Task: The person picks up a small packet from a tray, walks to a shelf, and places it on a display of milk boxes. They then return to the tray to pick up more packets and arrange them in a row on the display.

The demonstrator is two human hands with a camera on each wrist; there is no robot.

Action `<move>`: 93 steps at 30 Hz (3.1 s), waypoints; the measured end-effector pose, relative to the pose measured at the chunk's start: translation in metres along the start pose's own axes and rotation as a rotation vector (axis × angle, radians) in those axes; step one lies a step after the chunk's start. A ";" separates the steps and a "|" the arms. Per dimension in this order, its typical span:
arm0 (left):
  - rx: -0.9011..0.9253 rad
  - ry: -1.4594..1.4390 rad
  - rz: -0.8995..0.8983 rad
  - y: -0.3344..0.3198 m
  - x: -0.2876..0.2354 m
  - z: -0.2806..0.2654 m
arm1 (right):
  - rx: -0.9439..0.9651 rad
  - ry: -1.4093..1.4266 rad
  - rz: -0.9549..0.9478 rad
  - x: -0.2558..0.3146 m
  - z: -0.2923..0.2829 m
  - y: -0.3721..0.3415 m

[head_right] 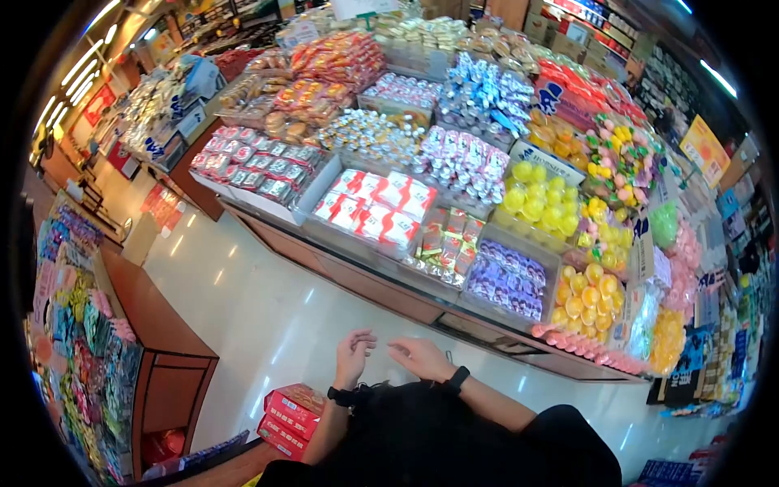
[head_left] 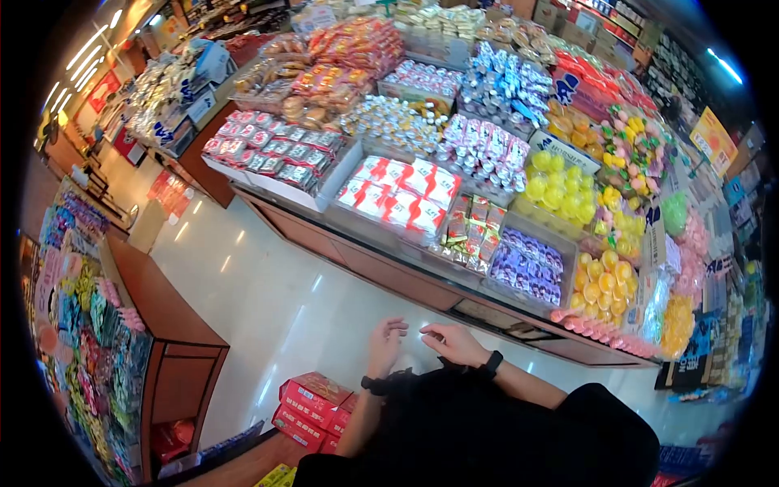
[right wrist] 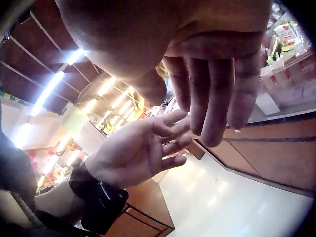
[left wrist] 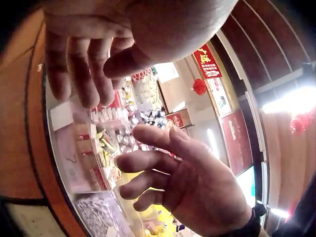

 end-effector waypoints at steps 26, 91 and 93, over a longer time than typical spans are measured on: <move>0.073 0.226 -0.022 0.212 -0.112 0.009 | -0.467 0.369 0.113 -0.067 -0.150 0.174; 1.949 0.368 -0.061 0.007 -0.093 0.220 | -2.018 0.407 0.537 0.084 0.083 -0.141; 1.990 0.403 -0.111 -0.032 -0.079 0.230 | -2.163 0.359 0.543 0.096 0.106 -0.166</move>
Point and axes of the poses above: each hand's wrist, its own y-axis towards the middle knuckle, its own z-axis out of the palm, x = y × z, the point moved 4 cm from there along y, towards the middle knuckle, and after that the axes turned 6 degrees about x, right-handed, at the moved point
